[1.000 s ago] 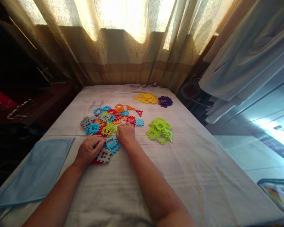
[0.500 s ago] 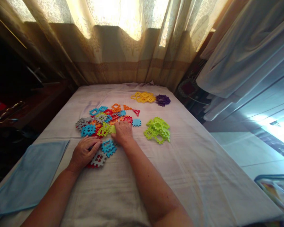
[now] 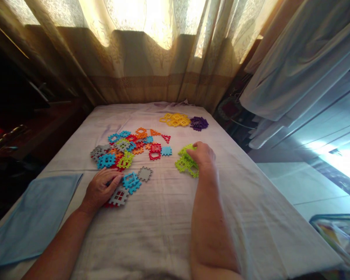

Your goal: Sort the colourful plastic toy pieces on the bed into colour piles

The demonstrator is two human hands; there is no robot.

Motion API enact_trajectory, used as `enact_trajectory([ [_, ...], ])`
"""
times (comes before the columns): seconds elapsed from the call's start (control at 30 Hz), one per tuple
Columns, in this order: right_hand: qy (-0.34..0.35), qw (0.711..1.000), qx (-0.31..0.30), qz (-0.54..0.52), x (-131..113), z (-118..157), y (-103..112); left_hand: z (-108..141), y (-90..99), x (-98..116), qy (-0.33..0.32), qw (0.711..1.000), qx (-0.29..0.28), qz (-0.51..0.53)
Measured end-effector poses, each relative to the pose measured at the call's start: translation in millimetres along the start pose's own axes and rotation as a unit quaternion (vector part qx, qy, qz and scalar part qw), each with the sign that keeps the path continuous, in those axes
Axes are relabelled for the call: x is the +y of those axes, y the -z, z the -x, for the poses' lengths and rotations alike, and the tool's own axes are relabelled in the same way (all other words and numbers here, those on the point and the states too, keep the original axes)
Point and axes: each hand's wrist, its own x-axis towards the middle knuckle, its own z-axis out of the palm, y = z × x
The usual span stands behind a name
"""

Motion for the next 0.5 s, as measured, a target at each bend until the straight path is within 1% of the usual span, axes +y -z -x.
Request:
enact_trajectory([
  [0.1,-0.019,1.000,-0.018,0.011,9.4,-2.5,0.2,0.3,0.0,-0.1,0.000,1.000,0.001,-0.001],
  [0.33,-0.017,0.999,-0.025,0.025,10.9,-0.9,2.2,0.0,0.6,1.2,-0.007,1.000,0.003,0.004],
  [0.43,0.003,1.000,0.003,0.024,0.0,5.5,5.3,-0.5,0.7,2.0,-0.006,1.000,-0.001,0.006],
  [0.5,0.049,0.998,0.029,0.013,-15.8,13.8,4.2,-0.5,0.5,2.3,-0.003,1.000,0.001,0.008],
])
